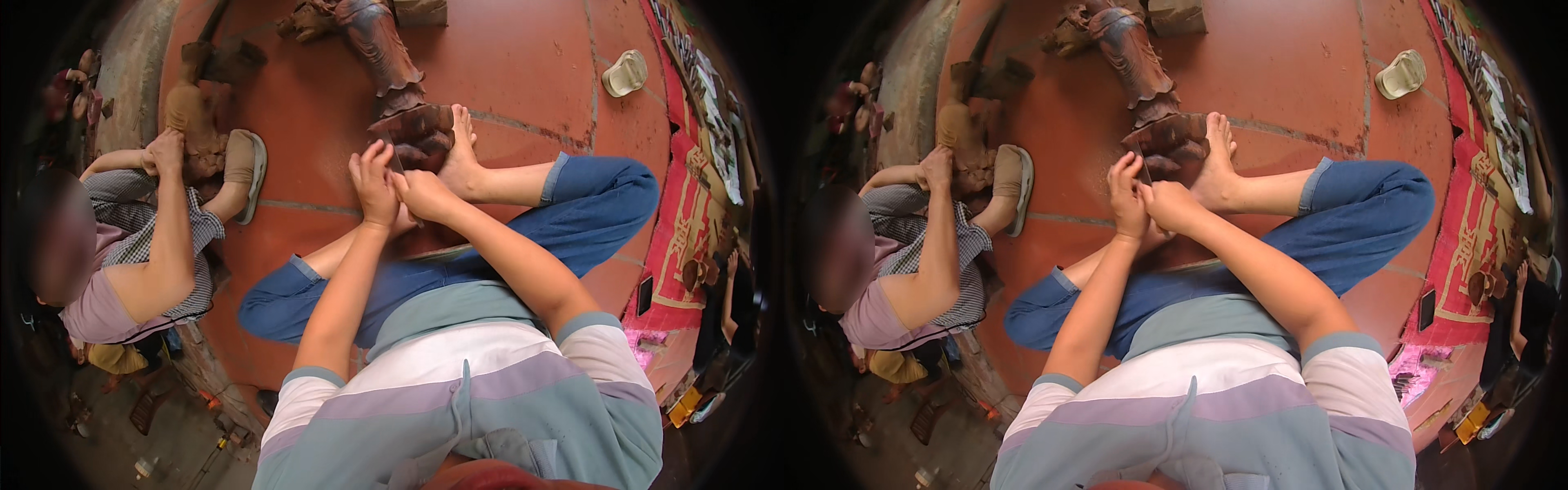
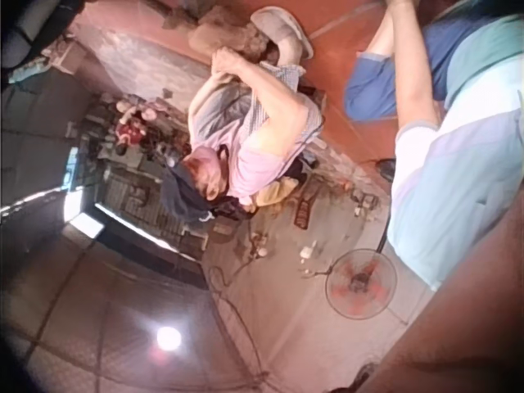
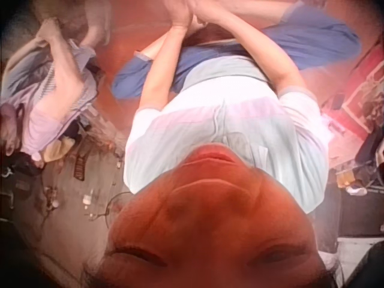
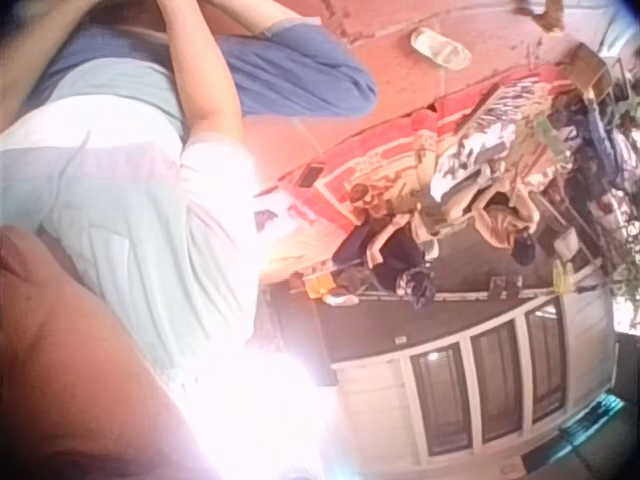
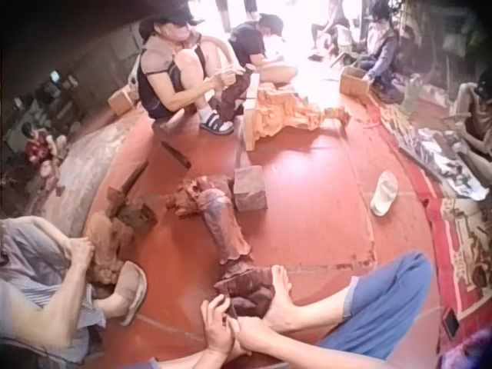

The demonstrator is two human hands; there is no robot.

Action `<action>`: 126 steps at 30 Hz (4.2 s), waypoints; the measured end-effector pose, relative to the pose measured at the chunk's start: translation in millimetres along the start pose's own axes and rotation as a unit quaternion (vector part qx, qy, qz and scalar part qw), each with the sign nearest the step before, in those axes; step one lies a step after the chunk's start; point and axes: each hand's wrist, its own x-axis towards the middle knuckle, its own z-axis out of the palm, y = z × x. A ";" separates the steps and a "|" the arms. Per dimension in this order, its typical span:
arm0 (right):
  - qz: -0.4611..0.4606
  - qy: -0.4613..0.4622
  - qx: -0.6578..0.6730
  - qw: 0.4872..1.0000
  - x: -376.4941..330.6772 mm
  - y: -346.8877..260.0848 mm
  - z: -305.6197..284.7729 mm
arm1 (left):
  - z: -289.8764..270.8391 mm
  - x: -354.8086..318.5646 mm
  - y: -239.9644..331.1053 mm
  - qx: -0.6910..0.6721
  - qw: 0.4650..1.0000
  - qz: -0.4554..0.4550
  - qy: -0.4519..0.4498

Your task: The person sits cross-legged on the floor and carves a wooden sculpture using a small knife. They hold the wood steady with one hand while carefully shaping it with the other, occasionally adjusting their grip.

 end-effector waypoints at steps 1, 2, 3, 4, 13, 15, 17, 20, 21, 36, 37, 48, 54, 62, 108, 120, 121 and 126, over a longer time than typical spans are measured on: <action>0.036 -0.021 0.038 0.998 -6.3 -5.4 -5.3 | 0.6 -3.8 -4.8 0.014 0.999 0.031 -0.018; 0.071 -0.043 0.076 0.994 -16.7 -10.1 -8.7 | -1.1 -11.5 -8.2 0.028 0.997 0.061 -0.036; 0.119 -0.066 0.147 0.980 -22.7 -7.2 -2.8 | -5.1 -16.6 3.2 0.030 0.996 0.064 -0.055; 0.077 -0.045 0.124 0.988 -22.6 -3.0 -2.7 | -7.6 -11.8 3.4 0.026 0.995 0.072 -0.059; 0.121 -0.008 0.228 0.966 -20.0 3.0 2.8 | -13.7 7.2 3.7 0.071 0.986 0.135 -0.071; 0.137 -0.031 0.255 0.957 -21.9 3.5 4.5 | -15.6 6.8 -0.4 0.042 0.989 0.120 -0.077; 0.072 0.019 0.216 0.974 -12.2 3.0 5.5 | -12.6 14.7 -1.9 -0.024 0.996 0.063 -0.062; 0.064 0.023 0.282 0.957 3.1 -1.3 -4.1 | -14.3 29.3 10.3 -0.086 0.990 -0.083 -0.079; 0.073 0.036 0.309 0.948 0.1 1.8 2.5 | -10.7 23.4 6.5 -0.040 0.997 -0.027 -0.067; 0.063 0.081 0.336 0.936 -11.2 8.9 -4.6 | -10.1 39.3 33.0 0.071 0.988 0.079 -0.108; 0.069 0.087 0.359 0.927 -9.1 14.1 0.6 | -8.4 36.5 30.5 0.093 0.985 0.104 -0.103; 0.117 0.061 0.384 0.914 -20.4 -0.5 -12.2 | -13.3 46.5 25.7 0.053 0.973 0.202 -0.102; 0.135 0.013 0.417 0.899 -27.6 23.9 4.7 | 0.6 15.5 12.6 0.089 0.974 0.186 -0.097; 0.139 -0.011 0.402 0.905 -28.5 9.9 -17.9 | -8.0 36.5 29.7 0.102 0.966 0.166 -0.167; 0.180 -0.057 0.351 0.917 -40.6 43.0 -27.5 | 15.3 13.7 47.2 0.016 0.984 0.122 -0.131; 0.175 -0.059 0.357 0.916 -38.4 40.6 -29.5 | 12.9 20.3 50.4 0.038 0.981 0.142 -0.124; 0.187 -0.071 0.389 0.899 -36.5 46.0 -28.3 | 12.3 22.7 50.8 0.041 0.979 0.153 -0.125; 0.086 -0.024 0.465 0.881 -15.2 46.1 -46.4 | 16.6 59.9 67.1 0.016 0.982 0.164 -0.095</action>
